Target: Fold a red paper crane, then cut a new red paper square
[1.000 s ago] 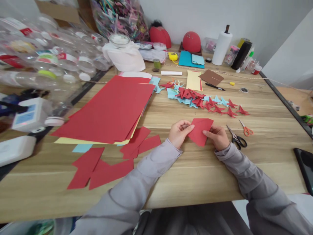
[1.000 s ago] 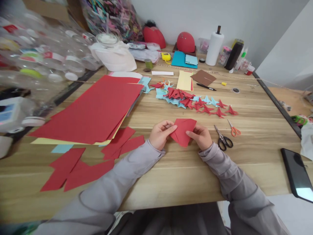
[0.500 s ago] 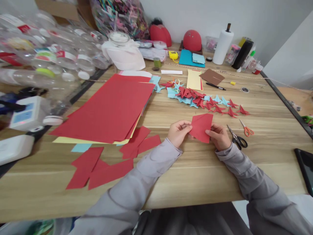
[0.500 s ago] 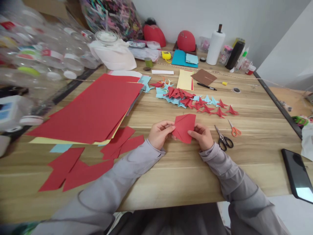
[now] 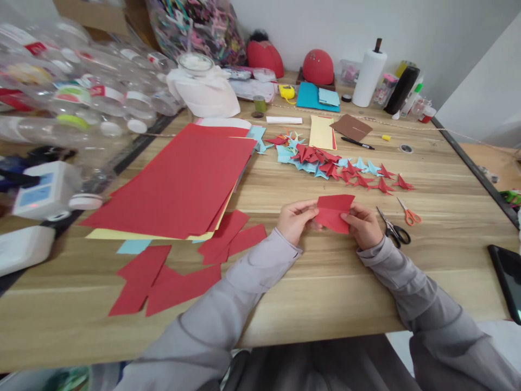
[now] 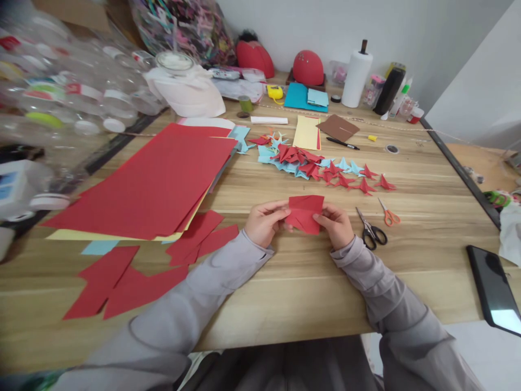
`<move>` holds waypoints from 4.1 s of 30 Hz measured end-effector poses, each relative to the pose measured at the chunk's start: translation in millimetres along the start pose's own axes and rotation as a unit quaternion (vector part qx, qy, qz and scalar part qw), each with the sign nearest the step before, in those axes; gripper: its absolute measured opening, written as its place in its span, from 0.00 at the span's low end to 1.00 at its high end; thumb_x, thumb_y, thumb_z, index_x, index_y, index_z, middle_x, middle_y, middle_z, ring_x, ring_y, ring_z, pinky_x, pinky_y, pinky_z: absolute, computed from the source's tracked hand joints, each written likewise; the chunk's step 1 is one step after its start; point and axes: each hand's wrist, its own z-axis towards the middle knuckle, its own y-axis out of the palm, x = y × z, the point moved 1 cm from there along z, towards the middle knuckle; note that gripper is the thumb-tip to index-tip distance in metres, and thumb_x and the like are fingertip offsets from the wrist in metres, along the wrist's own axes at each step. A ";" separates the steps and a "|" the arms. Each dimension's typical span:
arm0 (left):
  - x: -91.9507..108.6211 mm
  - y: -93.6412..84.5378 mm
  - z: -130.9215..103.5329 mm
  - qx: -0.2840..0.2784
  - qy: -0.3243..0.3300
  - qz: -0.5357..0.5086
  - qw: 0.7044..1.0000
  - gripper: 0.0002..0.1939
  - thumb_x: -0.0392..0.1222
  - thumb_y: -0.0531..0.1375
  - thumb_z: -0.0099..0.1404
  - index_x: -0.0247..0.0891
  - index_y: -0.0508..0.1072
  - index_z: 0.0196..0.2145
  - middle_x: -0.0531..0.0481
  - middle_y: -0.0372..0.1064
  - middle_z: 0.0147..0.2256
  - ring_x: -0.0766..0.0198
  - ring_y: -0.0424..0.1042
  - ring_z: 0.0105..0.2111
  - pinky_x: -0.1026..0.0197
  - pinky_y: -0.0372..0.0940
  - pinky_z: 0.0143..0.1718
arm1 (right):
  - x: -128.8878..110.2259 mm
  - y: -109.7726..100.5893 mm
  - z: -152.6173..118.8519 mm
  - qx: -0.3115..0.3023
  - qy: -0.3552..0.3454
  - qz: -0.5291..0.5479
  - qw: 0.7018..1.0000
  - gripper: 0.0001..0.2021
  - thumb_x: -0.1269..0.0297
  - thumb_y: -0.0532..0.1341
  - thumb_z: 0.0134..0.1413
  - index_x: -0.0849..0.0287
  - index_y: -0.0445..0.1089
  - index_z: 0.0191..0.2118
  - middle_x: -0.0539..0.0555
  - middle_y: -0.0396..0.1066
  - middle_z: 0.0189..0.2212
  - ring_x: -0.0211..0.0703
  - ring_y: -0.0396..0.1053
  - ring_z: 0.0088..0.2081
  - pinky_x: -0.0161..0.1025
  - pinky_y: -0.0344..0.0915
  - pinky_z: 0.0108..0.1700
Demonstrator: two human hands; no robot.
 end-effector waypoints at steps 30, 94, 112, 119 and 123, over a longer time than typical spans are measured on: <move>2.8 3.8 -11.6 -0.163 0.038 0.122 0.978 0.16 0.45 0.70 0.43 0.30 0.73 0.23 0.46 0.73 0.26 0.68 0.69 0.17 0.66 0.67 0.15 | -10.1 1.4 -4.0 -0.042 0.008 -0.078 0.996 0.11 0.55 0.69 0.38 0.56 0.76 0.28 0.50 0.75 0.25 0.38 0.69 0.27 0.36 0.65 0.31; -9.3 10.4 -21.1 -0.173 0.104 0.376 0.904 0.12 0.43 0.56 0.61 0.36 0.68 0.23 0.53 0.67 0.15 0.70 0.65 0.16 0.67 0.60 0.22 | -6.6 4.6 4.0 0.150 -0.025 0.043 0.987 0.17 0.55 0.73 0.26 0.56 0.66 0.20 0.44 0.66 0.19 0.33 0.59 0.22 0.34 0.58 0.27; -8.5 9.1 -19.3 -0.136 0.147 0.287 0.937 0.11 0.47 0.61 0.55 0.36 0.68 0.30 0.54 0.66 0.24 0.69 0.64 0.24 0.65 0.59 0.27 | -6.0 6.3 -3.0 0.069 -0.039 -0.055 0.995 0.14 0.55 0.71 0.35 0.57 0.68 0.20 0.45 0.65 0.17 0.32 0.58 0.20 0.33 0.56 0.24; -4.5 6.0 -12.1 -0.091 0.133 0.196 0.967 0.13 0.47 0.64 0.52 0.35 0.68 0.26 0.56 0.64 0.22 0.70 0.62 0.23 0.66 0.59 0.28 | -6.7 13.0 -8.8 -0.010 -0.052 -0.110 0.992 0.12 0.55 0.70 0.36 0.56 0.71 0.26 0.48 0.71 0.23 0.36 0.65 0.25 0.36 0.63 0.29; -0.8 4.7 -10.8 -0.085 0.135 0.182 0.970 0.13 0.44 0.67 0.47 0.35 0.72 0.28 0.52 0.70 0.26 0.68 0.66 0.26 0.64 0.62 0.31 | -3.8 11.1 -9.8 -0.029 -0.086 -0.171 0.981 0.11 0.57 0.68 0.41 0.58 0.71 0.24 0.49 0.70 0.21 0.36 0.64 0.24 0.36 0.62 0.29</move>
